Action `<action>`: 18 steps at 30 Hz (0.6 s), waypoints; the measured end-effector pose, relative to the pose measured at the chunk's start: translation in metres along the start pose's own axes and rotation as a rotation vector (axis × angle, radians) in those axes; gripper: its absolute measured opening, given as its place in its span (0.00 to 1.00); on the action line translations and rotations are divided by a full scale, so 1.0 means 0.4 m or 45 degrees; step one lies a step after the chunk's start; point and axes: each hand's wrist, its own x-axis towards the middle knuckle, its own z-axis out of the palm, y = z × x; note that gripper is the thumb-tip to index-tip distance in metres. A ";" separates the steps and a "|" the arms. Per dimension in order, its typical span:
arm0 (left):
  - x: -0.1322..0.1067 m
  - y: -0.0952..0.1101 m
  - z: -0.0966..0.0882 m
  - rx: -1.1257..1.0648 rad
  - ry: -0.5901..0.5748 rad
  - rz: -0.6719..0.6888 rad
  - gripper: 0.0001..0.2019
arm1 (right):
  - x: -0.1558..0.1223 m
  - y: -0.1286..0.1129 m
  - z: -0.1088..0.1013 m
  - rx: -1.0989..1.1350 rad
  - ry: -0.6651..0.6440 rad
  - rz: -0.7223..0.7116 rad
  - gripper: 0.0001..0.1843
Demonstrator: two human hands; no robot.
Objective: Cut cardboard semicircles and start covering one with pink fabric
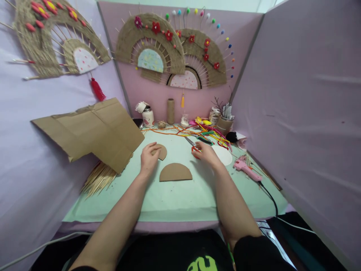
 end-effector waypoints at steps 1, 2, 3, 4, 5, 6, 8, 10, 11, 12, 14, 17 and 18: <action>0.000 0.004 -0.001 -0.024 -0.019 -0.012 0.08 | 0.006 0.017 -0.011 -0.013 0.152 0.102 0.24; 0.000 0.007 -0.001 -0.058 -0.033 -0.020 0.11 | 0.011 0.032 -0.022 -0.020 0.292 0.186 0.20; 0.000 0.011 0.001 -0.100 -0.044 -0.030 0.11 | 0.015 0.045 -0.033 -0.026 0.414 0.247 0.17; -0.002 0.014 0.003 -0.144 -0.057 -0.057 0.10 | 0.017 0.055 -0.045 -0.031 0.516 0.290 0.15; -0.003 0.017 0.005 -0.181 -0.076 -0.099 0.09 | 0.017 0.064 -0.057 -0.040 0.596 0.320 0.14; -0.006 0.021 0.006 -0.204 -0.100 -0.150 0.09 | 0.016 0.070 -0.068 -0.051 0.658 0.345 0.14; -0.010 0.027 0.008 -0.218 -0.161 -0.242 0.09 | 0.011 0.078 -0.089 -0.079 0.746 0.388 0.16; -0.014 0.031 0.006 -0.186 -0.192 -0.254 0.13 | 0.005 0.084 -0.108 -0.113 0.797 0.437 0.19; -0.015 0.033 0.005 -0.155 -0.183 -0.235 0.15 | 0.002 0.087 -0.116 -0.134 0.805 0.463 0.20; -0.015 0.033 0.004 -0.127 -0.165 -0.216 0.15 | 0.000 0.091 -0.122 -0.158 0.801 0.489 0.22; -0.014 0.030 0.005 -0.109 -0.125 -0.171 0.10 | -0.004 0.099 -0.128 -0.213 0.754 0.538 0.22; -0.011 0.020 0.011 -0.156 -0.082 -0.098 0.15 | -0.001 0.111 -0.122 -0.309 0.582 0.615 0.19; -0.011 0.016 0.014 -0.155 -0.079 -0.075 0.18 | 0.002 0.115 -0.118 -0.344 0.502 0.649 0.18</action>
